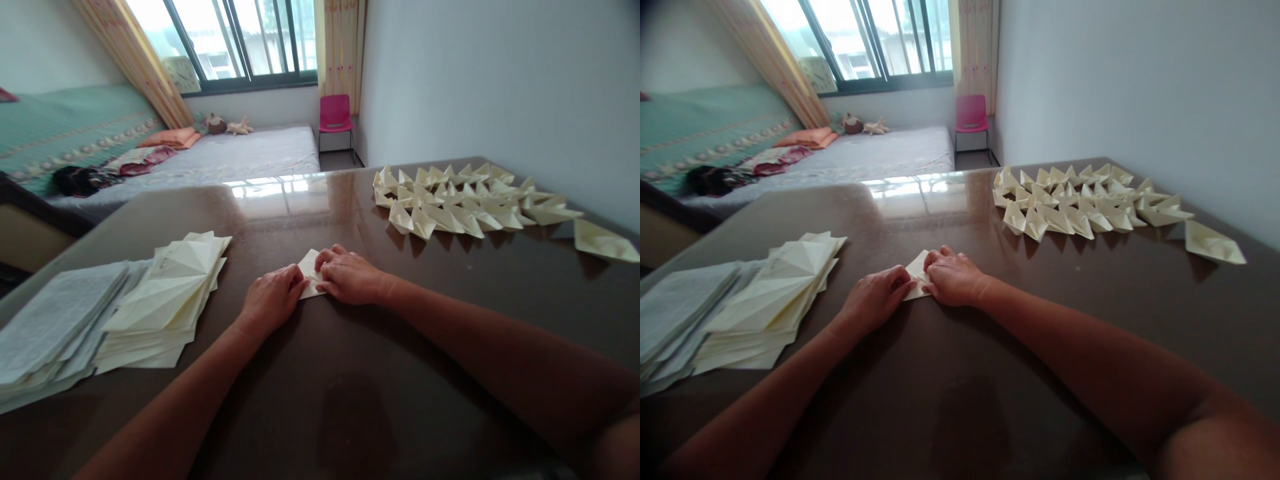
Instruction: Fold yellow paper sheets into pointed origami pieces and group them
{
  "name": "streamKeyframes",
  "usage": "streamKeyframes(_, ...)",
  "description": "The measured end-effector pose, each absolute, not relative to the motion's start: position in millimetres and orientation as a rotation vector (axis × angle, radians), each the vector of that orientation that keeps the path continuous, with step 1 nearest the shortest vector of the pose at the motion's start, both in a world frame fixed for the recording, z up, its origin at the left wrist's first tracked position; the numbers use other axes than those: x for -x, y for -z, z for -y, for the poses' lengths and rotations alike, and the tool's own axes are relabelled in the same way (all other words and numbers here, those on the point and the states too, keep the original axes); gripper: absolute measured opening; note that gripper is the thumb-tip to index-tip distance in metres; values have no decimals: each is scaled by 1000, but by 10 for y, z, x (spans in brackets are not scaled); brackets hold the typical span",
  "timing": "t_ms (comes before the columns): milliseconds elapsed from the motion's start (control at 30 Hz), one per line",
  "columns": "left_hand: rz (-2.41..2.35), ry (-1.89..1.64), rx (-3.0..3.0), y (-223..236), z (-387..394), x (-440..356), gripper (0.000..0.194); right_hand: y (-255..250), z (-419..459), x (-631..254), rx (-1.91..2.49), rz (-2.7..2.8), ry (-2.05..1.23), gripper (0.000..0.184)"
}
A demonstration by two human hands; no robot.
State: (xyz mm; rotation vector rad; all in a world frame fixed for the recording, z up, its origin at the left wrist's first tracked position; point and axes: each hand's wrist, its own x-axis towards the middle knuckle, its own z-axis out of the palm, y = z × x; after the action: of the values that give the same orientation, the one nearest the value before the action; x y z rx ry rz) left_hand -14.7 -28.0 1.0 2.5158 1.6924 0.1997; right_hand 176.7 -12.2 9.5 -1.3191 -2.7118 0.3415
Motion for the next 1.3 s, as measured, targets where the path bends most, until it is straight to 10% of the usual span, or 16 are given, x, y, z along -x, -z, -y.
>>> streamKeyframes(700, -1188, 40, -2988, 87, 522, 215, 61, -291, 245, -1812, 1142, 2911, -185, 23)
streamKeyframes(1300, -1101, 66, -2909, -5, 530, 219, 53, -221, 35, -2023, 1192, 2922, -79, 37)
